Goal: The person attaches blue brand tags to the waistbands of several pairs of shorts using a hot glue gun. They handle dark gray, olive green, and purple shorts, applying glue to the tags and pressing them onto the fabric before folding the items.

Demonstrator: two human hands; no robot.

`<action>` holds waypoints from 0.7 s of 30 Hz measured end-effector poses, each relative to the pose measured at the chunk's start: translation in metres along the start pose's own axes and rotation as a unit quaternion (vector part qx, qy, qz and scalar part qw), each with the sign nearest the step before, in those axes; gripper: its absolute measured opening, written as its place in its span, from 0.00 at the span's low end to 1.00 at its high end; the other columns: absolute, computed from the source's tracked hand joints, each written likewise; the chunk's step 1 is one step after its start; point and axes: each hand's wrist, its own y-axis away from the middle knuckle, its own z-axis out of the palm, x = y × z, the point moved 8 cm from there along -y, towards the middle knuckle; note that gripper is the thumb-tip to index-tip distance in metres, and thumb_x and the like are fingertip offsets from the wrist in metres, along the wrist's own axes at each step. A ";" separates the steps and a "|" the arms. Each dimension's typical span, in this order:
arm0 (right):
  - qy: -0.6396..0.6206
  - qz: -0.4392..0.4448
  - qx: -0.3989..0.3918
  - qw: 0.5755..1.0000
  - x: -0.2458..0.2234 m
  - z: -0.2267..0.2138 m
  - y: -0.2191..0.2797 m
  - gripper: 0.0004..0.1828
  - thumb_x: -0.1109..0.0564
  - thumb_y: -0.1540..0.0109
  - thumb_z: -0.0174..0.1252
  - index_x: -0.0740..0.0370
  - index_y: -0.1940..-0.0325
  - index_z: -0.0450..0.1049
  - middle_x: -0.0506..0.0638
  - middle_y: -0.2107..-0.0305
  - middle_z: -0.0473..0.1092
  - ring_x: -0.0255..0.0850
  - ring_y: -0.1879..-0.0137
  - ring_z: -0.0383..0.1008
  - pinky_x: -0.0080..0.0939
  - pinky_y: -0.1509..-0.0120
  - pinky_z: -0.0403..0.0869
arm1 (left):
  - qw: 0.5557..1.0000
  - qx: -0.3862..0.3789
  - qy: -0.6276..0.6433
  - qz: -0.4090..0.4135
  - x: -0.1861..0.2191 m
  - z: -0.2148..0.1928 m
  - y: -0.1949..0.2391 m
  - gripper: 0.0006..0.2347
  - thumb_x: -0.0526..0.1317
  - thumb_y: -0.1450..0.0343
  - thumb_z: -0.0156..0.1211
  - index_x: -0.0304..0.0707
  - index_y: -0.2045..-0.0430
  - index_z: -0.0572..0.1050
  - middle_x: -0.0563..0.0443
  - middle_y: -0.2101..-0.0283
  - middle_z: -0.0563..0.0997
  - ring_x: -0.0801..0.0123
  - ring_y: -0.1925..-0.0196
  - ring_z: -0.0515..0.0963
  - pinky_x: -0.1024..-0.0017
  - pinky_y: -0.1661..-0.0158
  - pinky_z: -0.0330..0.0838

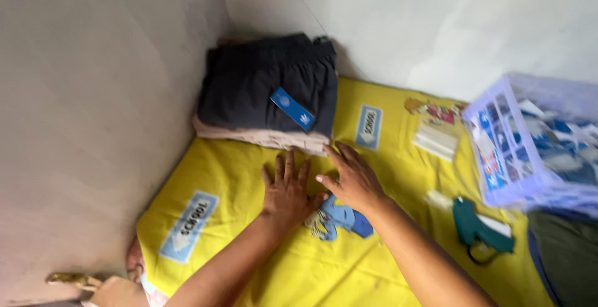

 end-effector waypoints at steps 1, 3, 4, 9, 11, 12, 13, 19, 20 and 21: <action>-0.001 0.006 -0.004 1.000 0.004 0.005 0.013 0.40 0.37 0.36 0.54 0.55 0.24 0.55 0.63 0.34 0.58 0.58 0.27 0.58 0.60 0.28 0.64 | 1.000 -0.006 0.001 0.004 0.004 0.008 0.002 0.39 0.67 0.33 0.49 0.51 0.28 0.52 0.35 0.24 0.43 0.41 0.23 0.44 0.33 0.33 0.40; 0.077 -0.024 -0.018 0.997 0.005 0.013 0.030 0.30 0.41 0.32 0.50 0.56 0.29 0.62 0.60 0.33 0.57 0.58 0.25 0.54 0.68 0.27 0.57 | 1.000 0.010 -0.017 0.009 0.008 0.013 -0.002 0.38 0.69 0.34 0.45 0.53 0.29 0.56 0.37 0.24 0.47 0.37 0.23 0.44 0.28 0.34 0.37; 0.075 -0.017 -0.016 0.997 0.010 0.011 0.037 0.30 0.41 0.32 0.50 0.56 0.29 0.62 0.60 0.33 0.57 0.58 0.25 0.54 0.68 0.27 0.57 | 1.000 0.007 -0.020 0.015 0.012 0.018 0.000 0.38 0.69 0.34 0.45 0.53 0.29 0.56 0.37 0.24 0.47 0.37 0.23 0.44 0.28 0.34 0.37; 0.118 -0.044 0.039 0.991 0.039 0.008 0.079 0.26 0.40 0.42 0.59 0.49 0.43 0.73 0.53 0.44 0.67 0.51 0.34 0.67 0.54 0.35 0.69 | 0.987 0.128 -0.008 0.101 0.043 0.028 0.003 0.28 0.64 0.34 0.55 0.56 0.42 0.70 0.41 0.35 0.67 0.43 0.30 0.63 0.37 0.35 0.50; 0.114 -0.027 0.043 0.992 0.057 0.006 0.100 0.22 0.41 0.43 0.60 0.47 0.48 0.75 0.49 0.51 0.68 0.48 0.39 0.69 0.49 0.40 0.71 | 0.978 0.162 0.004 0.132 0.049 0.056 -0.010 0.20 0.60 0.32 0.55 0.55 0.52 0.74 0.49 0.44 0.71 0.52 0.36 0.69 0.47 0.40 0.59; 0.107 -0.016 0.045 0.993 0.066 0.005 0.110 0.18 0.42 0.44 0.61 0.46 0.52 0.77 0.45 0.58 0.70 0.44 0.45 0.72 0.45 0.46 0.74 | 0.968 0.195 0.016 0.155 0.052 0.068 -0.015 0.13 0.56 0.30 0.55 0.55 0.62 0.78 0.58 0.52 0.75 0.60 0.42 0.75 0.57 0.45 0.68; 0.110 -0.011 0.045 0.993 0.063 -0.004 0.119 0.18 0.42 0.44 0.61 0.46 0.52 0.77 0.45 0.58 0.70 0.44 0.45 0.72 0.45 0.46 0.74 | 0.968 0.195 0.018 0.160 0.060 0.063 -0.011 0.13 0.56 0.30 0.55 0.55 0.62 0.78 0.58 0.52 0.75 0.60 0.42 0.75 0.57 0.45 0.68; 0.052 0.031 0.055 0.997 0.069 -0.029 0.168 0.10 0.43 0.41 0.59 0.47 0.72 0.72 0.47 0.75 0.67 0.49 0.61 0.74 0.50 0.58 0.73 | 0.933 0.280 0.033 0.225 0.096 0.022 0.003 0.08 0.50 0.33 0.60 0.53 0.79 0.78 0.57 0.71 0.75 0.63 0.58 0.78 0.65 0.61 0.72; 0.037 0.036 0.065 0.997 0.068 -0.033 0.175 0.12 0.44 0.41 0.61 0.48 0.74 0.71 0.46 0.75 0.68 0.48 0.63 0.73 0.51 0.59 0.70 | 0.928 0.279 0.066 0.236 0.101 0.012 0.004 0.09 0.47 0.33 0.58 0.48 0.83 0.76 0.53 0.74 0.74 0.57 0.63 0.77 0.60 0.65 0.70; 0.023 0.041 0.077 0.996 0.068 -0.038 0.183 0.14 0.45 0.41 0.62 0.49 0.77 0.70 0.45 0.76 0.69 0.48 0.64 0.71 0.52 0.60 0.68 | 0.923 0.278 0.100 0.247 0.106 0.003 0.004 0.11 0.43 0.33 0.56 0.42 0.86 0.75 0.48 0.77 0.74 0.52 0.69 0.75 0.56 0.68 0.69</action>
